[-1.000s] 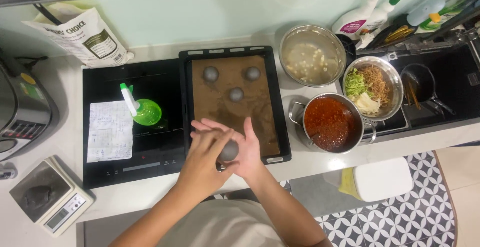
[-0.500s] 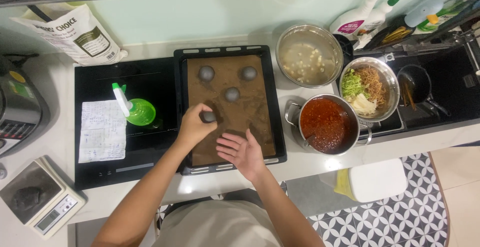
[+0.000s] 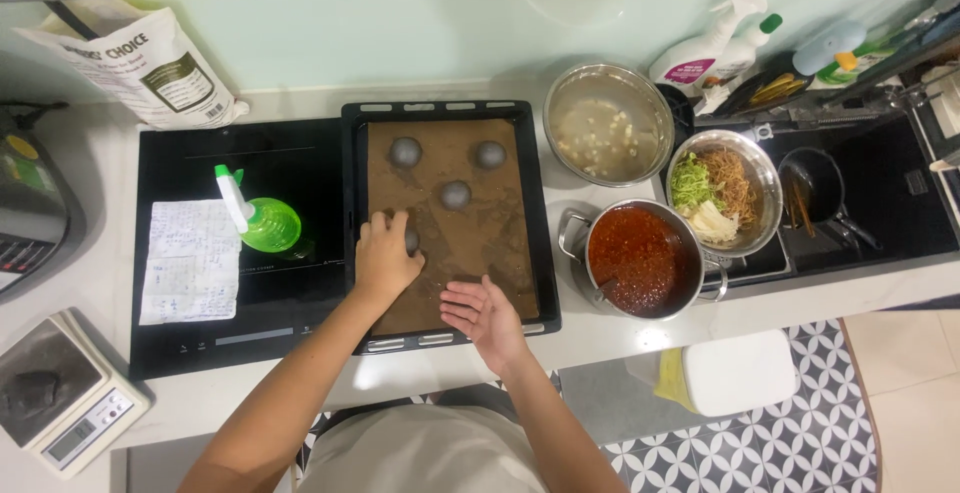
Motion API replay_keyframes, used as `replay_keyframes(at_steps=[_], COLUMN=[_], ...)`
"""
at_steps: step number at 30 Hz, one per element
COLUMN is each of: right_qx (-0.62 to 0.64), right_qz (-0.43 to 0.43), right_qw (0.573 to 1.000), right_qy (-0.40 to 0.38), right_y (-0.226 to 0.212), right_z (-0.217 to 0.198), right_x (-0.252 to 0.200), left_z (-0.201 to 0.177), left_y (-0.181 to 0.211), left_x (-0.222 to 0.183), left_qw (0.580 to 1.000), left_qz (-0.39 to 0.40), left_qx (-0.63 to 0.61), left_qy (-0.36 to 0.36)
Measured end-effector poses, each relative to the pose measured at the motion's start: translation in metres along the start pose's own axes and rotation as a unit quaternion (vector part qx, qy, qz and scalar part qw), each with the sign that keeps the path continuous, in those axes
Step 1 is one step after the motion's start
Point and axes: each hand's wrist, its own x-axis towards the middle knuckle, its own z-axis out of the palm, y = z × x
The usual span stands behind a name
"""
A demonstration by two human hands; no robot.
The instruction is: The recorder is weighing dough segments on a scale, shaping them into smooth balls by hand, placing them on a baking tray, and then sliding the tray into a preheated oven.
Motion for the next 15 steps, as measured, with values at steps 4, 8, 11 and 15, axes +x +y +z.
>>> replay_keyframes(at_steps=[4, 8, 11, 15], right_qx=[-0.001, -0.031, -0.065, -0.059], right_qz=[0.002, -0.015, -0.032, -0.02], right_qw=[1.0, 0.999, 0.997, 0.998], right_qy=[-0.005, 0.008, 0.002, -0.012], right_y=[0.008, 0.015, 0.02, 0.027], right_z=[-0.008, -0.014, -0.015, 0.018], right_x=[0.01, 0.018, 0.024, 0.046], left_z=[-0.014, -0.028, -0.034, -0.07], left_y=[0.01, 0.017, 0.01, -0.008], left_x=[-0.009, -0.025, -0.056, -0.12], left_qw=[1.0, 0.997, 0.993, 0.979], left_qz=[0.02, 0.01, 0.01, -0.031], left_qx=[0.011, 0.002, -0.058, -0.156], left_qy=[0.016, 0.077, 0.099, 0.124])
